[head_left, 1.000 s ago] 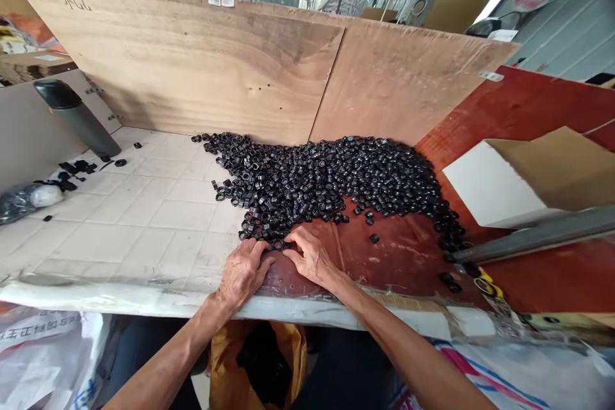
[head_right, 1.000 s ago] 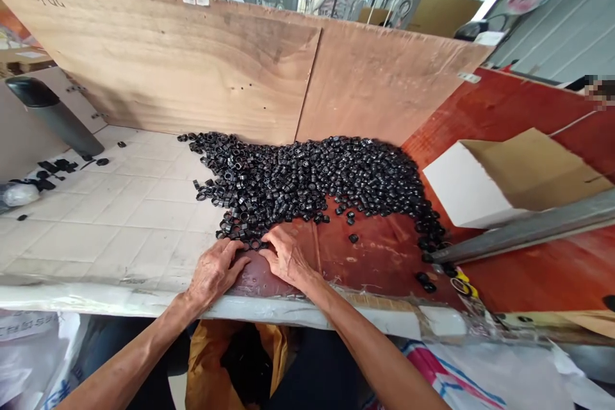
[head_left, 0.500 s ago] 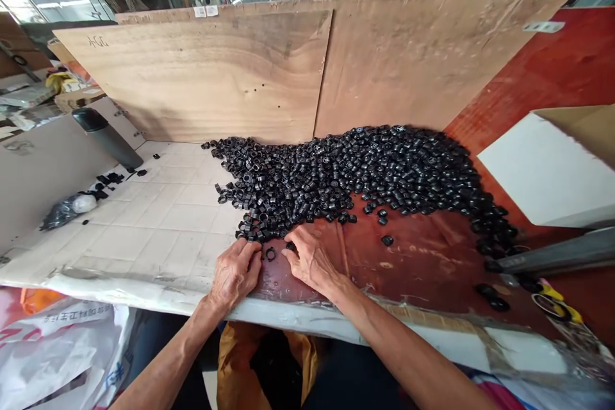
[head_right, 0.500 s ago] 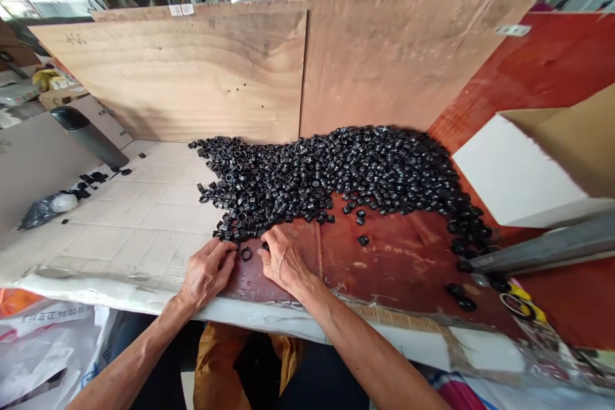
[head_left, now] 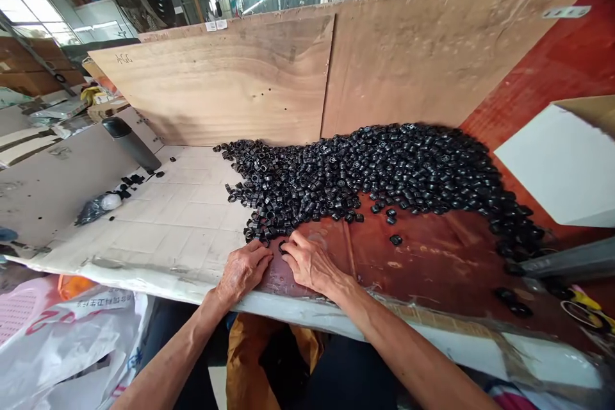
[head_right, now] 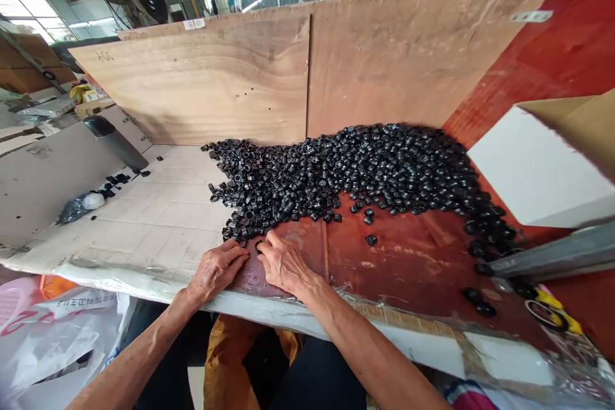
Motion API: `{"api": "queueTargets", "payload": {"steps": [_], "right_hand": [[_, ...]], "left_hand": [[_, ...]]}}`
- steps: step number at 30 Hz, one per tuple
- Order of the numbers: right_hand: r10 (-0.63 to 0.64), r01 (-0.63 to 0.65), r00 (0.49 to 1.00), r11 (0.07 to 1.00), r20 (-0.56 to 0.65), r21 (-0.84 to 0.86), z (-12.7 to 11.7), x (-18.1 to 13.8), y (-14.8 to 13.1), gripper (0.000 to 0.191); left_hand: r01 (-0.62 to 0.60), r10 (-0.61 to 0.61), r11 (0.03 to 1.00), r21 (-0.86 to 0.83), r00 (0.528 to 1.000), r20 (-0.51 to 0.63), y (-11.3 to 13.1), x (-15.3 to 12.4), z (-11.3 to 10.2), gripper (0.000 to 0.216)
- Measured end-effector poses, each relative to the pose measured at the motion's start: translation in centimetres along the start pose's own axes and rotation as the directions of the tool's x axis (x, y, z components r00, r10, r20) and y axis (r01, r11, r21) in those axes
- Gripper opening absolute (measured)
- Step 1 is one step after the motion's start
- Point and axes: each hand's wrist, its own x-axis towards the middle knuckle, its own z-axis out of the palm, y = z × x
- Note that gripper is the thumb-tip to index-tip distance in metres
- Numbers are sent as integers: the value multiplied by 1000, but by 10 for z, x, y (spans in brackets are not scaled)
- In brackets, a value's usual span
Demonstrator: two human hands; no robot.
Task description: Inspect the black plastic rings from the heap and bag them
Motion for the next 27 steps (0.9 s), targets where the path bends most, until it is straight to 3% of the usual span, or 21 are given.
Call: {"api": "queueTargets", "payload": {"steps": [5, 8, 10, 13, 16, 18, 20, 22, 25, 27], "right_hand": [[-46, 55, 996, 992, -82, 110, 2, -4, 6, 16], [-69, 94, 990, 976, -126, 196, 10, -5, 12, 20], [-81, 115, 985, 966, -153, 232, 14, -4, 15, 20], [-87, 129, 980, 962, -178, 242, 15, -4, 16, 19], [-94, 137, 978, 963, -184, 234, 16, -5, 15, 18], [-89, 136, 975, 963, -203, 232, 17, -5, 15, 18], [-74, 124, 973, 967, -220, 223, 17, -3, 15, 16], [-65, 104, 979, 974, -192, 203, 14, 0, 15, 14], [-77, 86, 996, 980, -54, 179, 4, 6, 15, 15], [-71, 73, 997, 979, -14, 190, -3, 9, 15, 18]], "left_hand": [[-10, 6, 997, 71, 998, 60, 14, -9, -2, 22], [-23, 21, 999, 44, 999, 48, 5, -27, -13, 20], [77, -77, 996, 43, 997, 13, -19, -37, -32, 17], [303, -294, 949, 82, 949, -113, -75, -42, -80, 14], [492, -445, 866, 87, 838, -315, -125, -34, -126, 16], [540, -478, 839, 65, 790, -384, -132, -30, -138, 20], [520, -471, 853, 38, 800, -372, -115, -31, -128, 17], [460, -443, 888, -16, 846, -298, -82, -38, -100, 10], [454, -496, 850, -266, 860, -117, -30, -53, -53, 14], [438, -477, 848, -299, 876, -71, -7, -59, -32, 11]]}}
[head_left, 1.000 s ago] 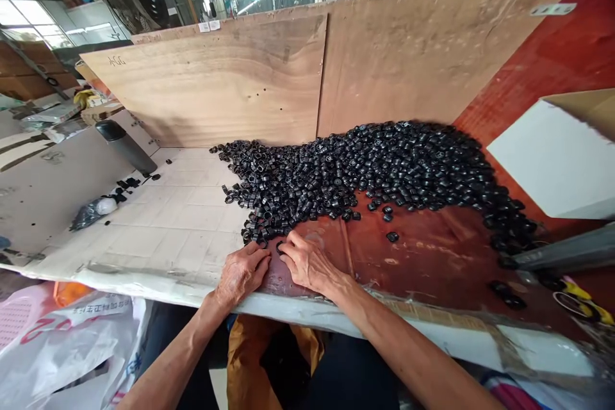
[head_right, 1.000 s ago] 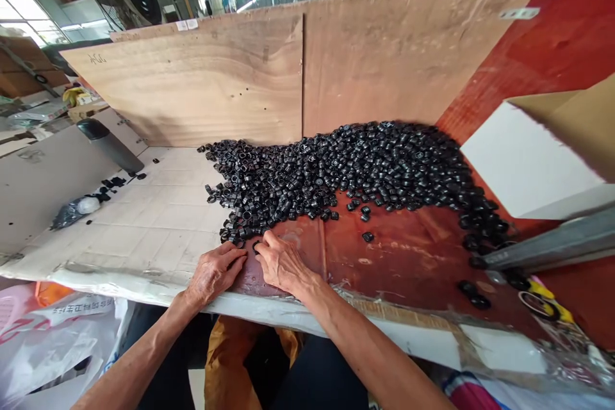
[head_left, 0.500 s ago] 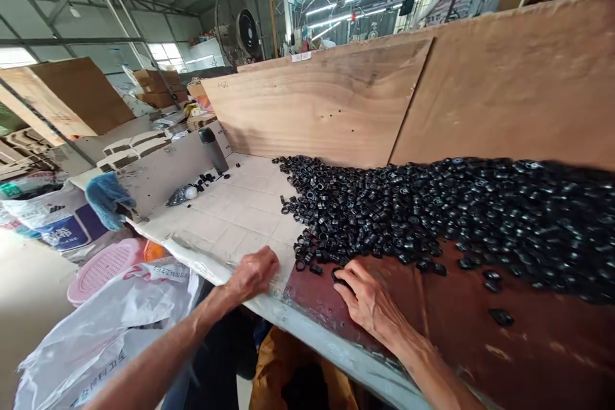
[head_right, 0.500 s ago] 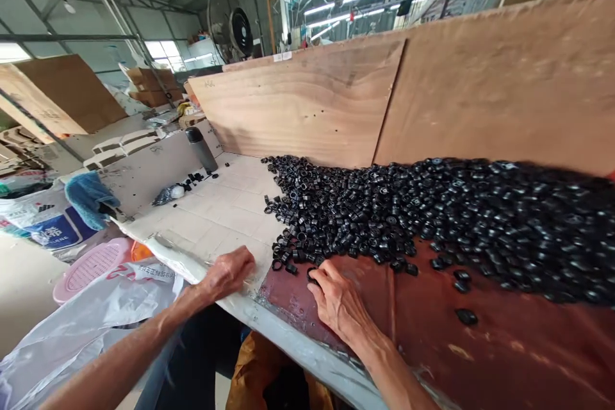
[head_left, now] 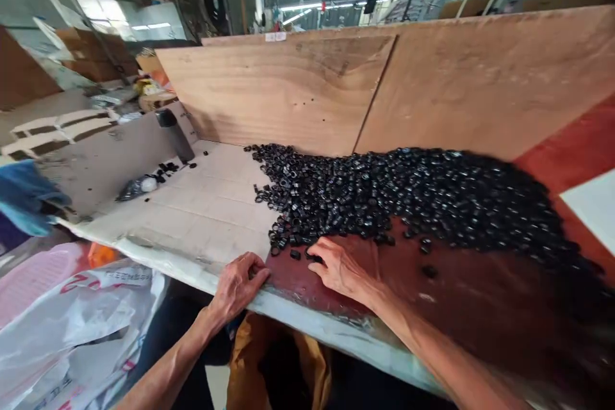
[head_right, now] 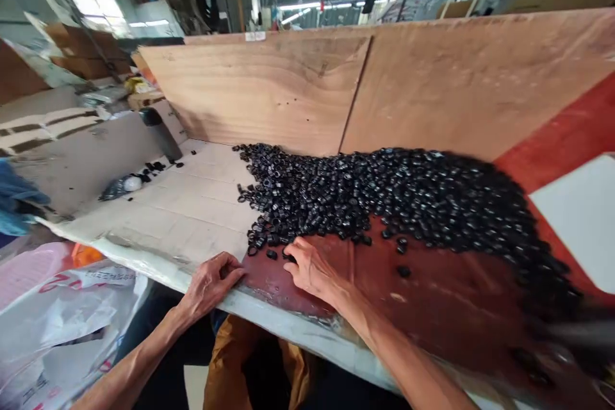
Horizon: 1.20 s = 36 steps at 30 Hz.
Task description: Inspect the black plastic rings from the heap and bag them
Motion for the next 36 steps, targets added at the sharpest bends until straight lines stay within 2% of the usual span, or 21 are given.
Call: {"api": "queueTargets", "payload": {"steps": [3, 8, 12, 15, 17, 19, 20, 22, 25, 27, 32, 36], "right_hand": [[26, -20, 998, 995, -62, 94, -3, -1, -1, 21], [113, -61, 978, 959, -177, 276, -6, -4, 4, 13], [83, -25, 984, 938, -155, 345, -11, -1, 8, 5], [35, 7, 993, 940, -114, 340, -13, -2, 5, 12], [43, -6, 995, 932, -94, 362, -12, -2, 2, 16], [87, -44, 992, 914, -91, 404, -12, -2, -2, 15], [107, -57, 990, 904, -94, 423, -13, -2, -4, 13], [119, -61, 988, 891, -102, 450, -14, 0, -8, 8], [94, -29, 989, 878, -114, 477, -16, 2, -12, 7], [94, -14, 986, 864, -134, 503, -16, 3, -13, 11], [238, -96, 960, 773, -147, 627, -10, 4, -12, 13], [139, 13, 966, 815, -217, 579, -8, 5, -10, 5]], "left_hand": [[-42, 42, 999, -8, 999, -14, 7, -3, 20, 10], [-79, 79, 997, -7, 996, -48, 25, 17, 40, 23], [-168, 171, 983, 68, 985, -34, 42, 30, 54, 25], [-217, 216, 976, 22, 976, 8, 46, 33, 60, 18], [-154, 155, 986, -62, 988, 11, 46, 33, 62, 11], [-11, 17, 983, -184, 999, 28, 45, 34, 61, 4], [59, -45, 961, -270, 997, 59, 46, 34, 60, 9], [154, -92, 862, -483, 984, 150, 47, 36, 57, 18], [205, -57, 660, -723, 973, 224, 51, 38, 55, 32], [216, -46, 606, -766, 970, 237, 51, 40, 54, 36], [217, -64, 625, -750, 972, 228, 48, 42, 52, 39], [185, -81, 675, -714, 981, 178, 48, 42, 51, 40]]}}
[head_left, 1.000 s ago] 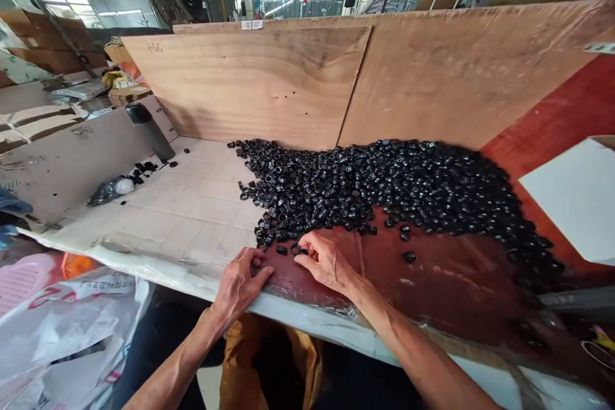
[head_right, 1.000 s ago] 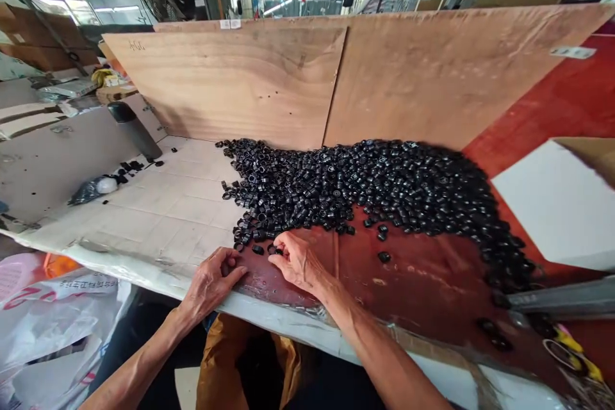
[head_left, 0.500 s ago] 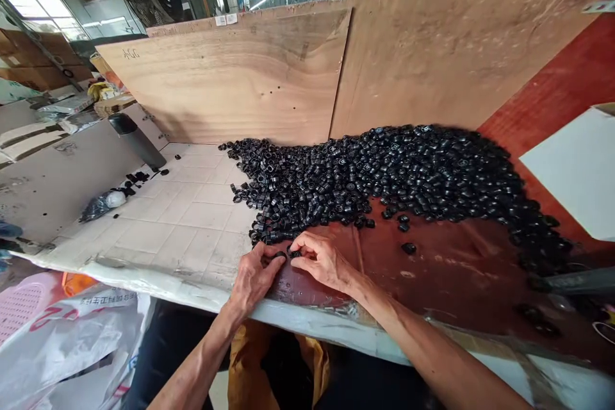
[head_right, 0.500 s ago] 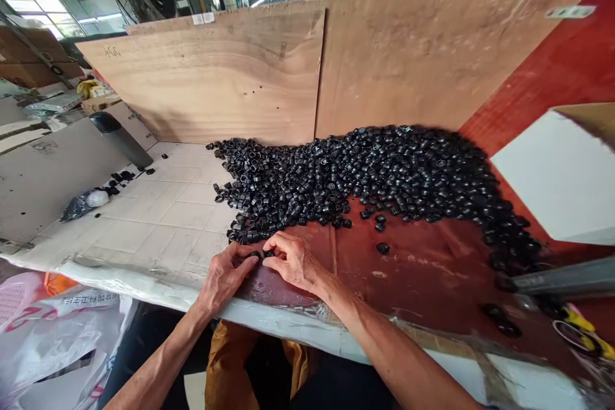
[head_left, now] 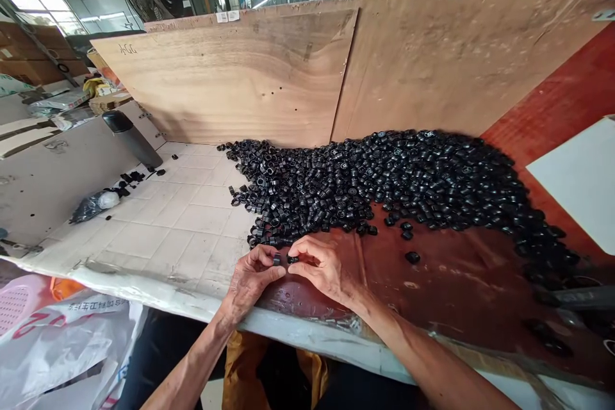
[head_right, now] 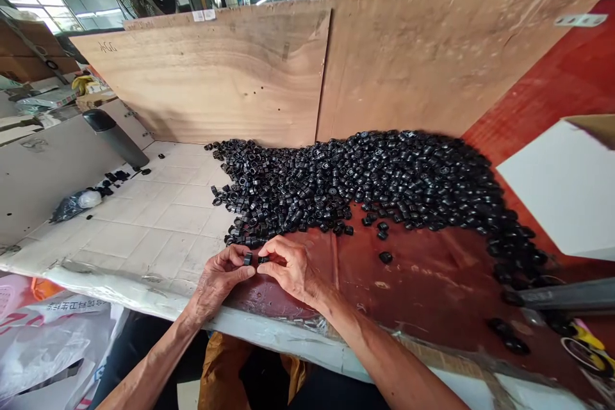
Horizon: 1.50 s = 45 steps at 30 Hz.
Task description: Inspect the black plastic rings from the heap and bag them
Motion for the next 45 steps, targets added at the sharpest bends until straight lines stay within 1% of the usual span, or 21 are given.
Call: {"api": "queueTargets", "payload": {"steps": [1, 3, 5, 8, 10, 13, 15, 17, 19, 21, 25, 28, 30, 35, 37, 38, 41, 42, 43, 45], "right_hand": [[-33, 33, 999, 999, 15, -16, 0, 0, 0, 4], [-78, 81, 996, 995, 43, -54, -2, 1, -1, 10], [-93, 97, 994, 992, 57, -83, -3, 1, -3, 16], [-95, 100, 993, 992, 68, -78, -5, 0, -6, 24], [-83, 87, 994, 994, 64, -62, -5, -1, -9, 26], [-2, 4, 999, 999, 52, -48, -5, -1, -12, 22], [41, -39, 998, 998, 56, -46, -4, -1, -12, 19], [55, -52, 997, 998, 59, -38, -3, -2, -9, 18], [56, -54, 997, 998, 53, -29, -1, -4, -5, 21], [42, -40, 998, 999, 45, -37, 1, -6, 0, 23], [-19, 28, 998, 989, 62, -143, 3, -9, 5, 18], [-83, 98, 994, 965, 73, -241, 4, -10, 5, 11], [-101, 119, 992, 957, 80, -264, 3, -10, 3, 10], [-102, 137, 982, 962, 156, -236, -2, -9, -4, 12], [-91, 134, 981, 957, 173, -258, -3, -9, -3, 12], [-83, 132, 980, 950, 179, -282, -2, -9, -2, 16], [-69, 126, 983, 925, 168, -358, 1, -9, 1, 37], [-62, 113, 987, 925, 150, -364, 1, -10, 1, 39], [-50, 92, 991, 931, 128, -352, 1, -10, 0, 36], [-36, 65, 994, 951, 102, -301, 1, -9, -4, 23]], "left_hand": [[-2, 2, 1000, 13, 1000, 5, 1, 0, 1, 40], [0, -1, 1000, 31, 1000, 26, 1, -2, 2, 37], [-7, 5, 998, 56, 999, 40, 1, -3, 4, 31], [-29, 26, 998, 62, 999, 46, -2, -5, 5, 23], [-11, 11, 1000, -5, 999, 49, -3, -5, 6, 24], [45, -40, 986, -159, 999, 36, -3, -6, 9, 29], [63, -60, 977, -206, 998, 22, -2, -6, 10, 33], [71, -66, 980, -188, 997, 34, -1, -7, 11, 36], [73, -65, 985, -154, 996, 54, -1, -7, 11, 33], [55, -49, 990, -127, 998, 44, -2, -8, 11, 30], [5, -4, 999, -35, 1000, 14, -3, -8, 10, 29], [-19, 18, 1000, 9, 1000, 21, -2, -9, 10, 28], [-32, 32, 999, 7, 999, 30, -2, -10, 10, 27], [-37, 37, 999, -36, 999, 16, -8, -10, 11, 26], [-41, 42, 999, -30, 999, 14, -9, -11, 10, 25], [-48, 49, 999, -17, 999, 18, -10, -11, 10, 25], [-64, 64, 998, 3, 998, 30, -10, -11, 9, 26], [-60, 61, 998, -12, 998, 31, -10, -11, 10, 26], [-54, 55, 998, -34, 998, 30, -10, -10, 10, 27], [-38, 40, 996, -81, 999, 18, -10, -10, 11, 28]]}}
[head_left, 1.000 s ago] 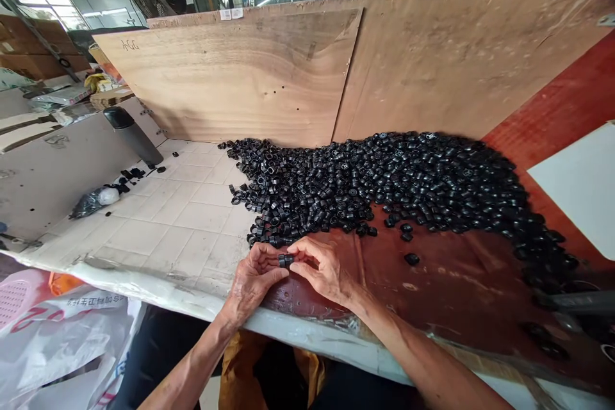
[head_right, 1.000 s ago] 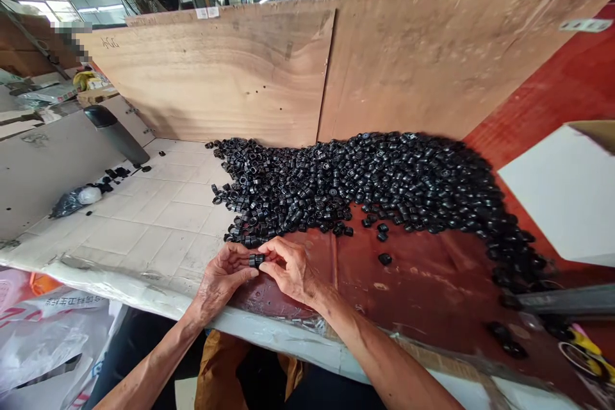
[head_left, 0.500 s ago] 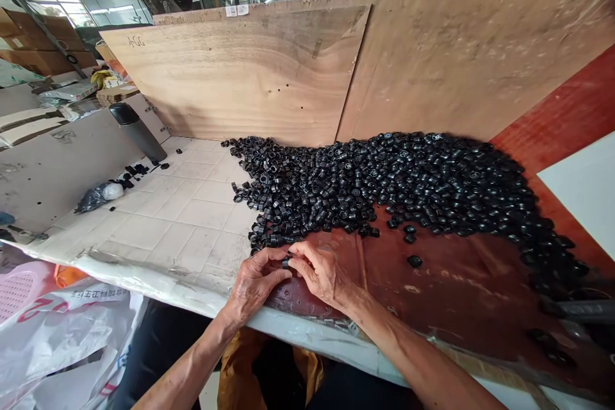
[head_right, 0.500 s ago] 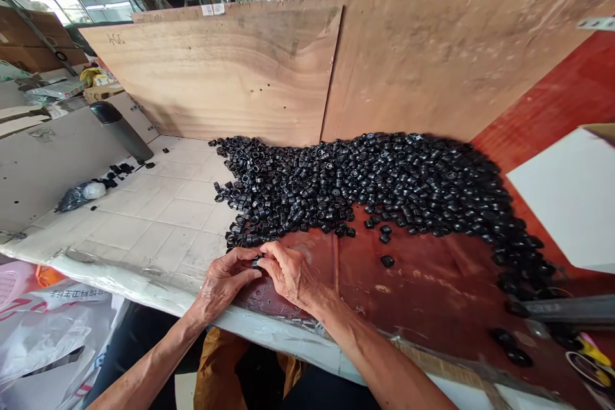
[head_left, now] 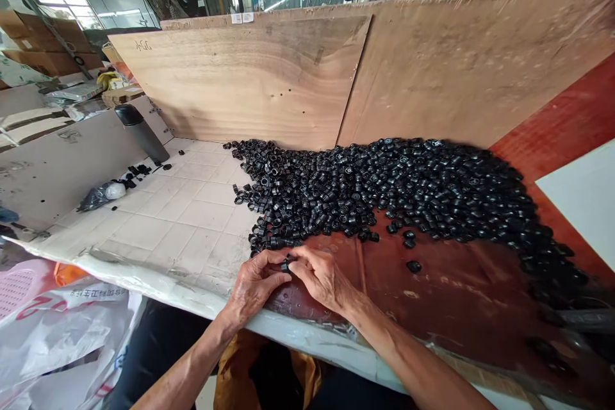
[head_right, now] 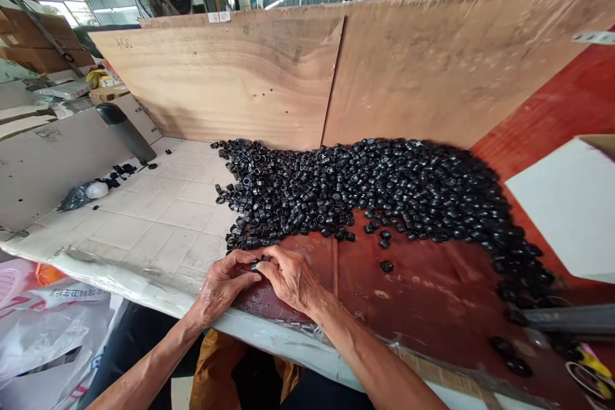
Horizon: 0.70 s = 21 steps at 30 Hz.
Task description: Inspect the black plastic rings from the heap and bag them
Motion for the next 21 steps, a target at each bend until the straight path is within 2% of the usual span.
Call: {"api": "queueTargets", "payload": {"steps": [3, 5, 7, 11, 13, 15, 17, 21], "right_hand": [[-8, 6, 999, 999, 37, 35, -3, 1, -4, 19], [4, -5, 998, 1000, 60, 24, -3, 2, -3, 33], [43, -46, 997, 998, 59, 42, -1, 2, -1, 37], [193, -209, 977, 949, 91, 234, 0, 4, 0, 24], [257, -288, 957, 884, 132, 367, -1, 4, -1, 18], [273, -307, 952, 831, 142, 463, -4, 5, -3, 16], [272, -294, 955, 822, 117, 488, -6, 6, -4, 17], [334, -349, 935, 811, 118, 469, -4, 7, -3, 17]], "left_hand": [[31, -31, 998, -45, 1000, -5, -1, 0, 1, 28], [48, -48, 996, -80, 999, 3, -2, 0, 1, 30], [57, -56, 993, -108, 998, 14, -3, 0, 1, 33], [68, -66, 989, -129, 998, 18, -5, 2, 1, 34], [55, -59, 992, -114, 998, -34, -7, 3, 0, 35], [42, -50, 995, -87, 995, -89, -7, 3, 0, 36], [49, -55, 996, -71, 994, -95, -5, 3, 0, 36], [91, -93, 989, -113, 996, -12, 4, 1, 1, 34]]}}
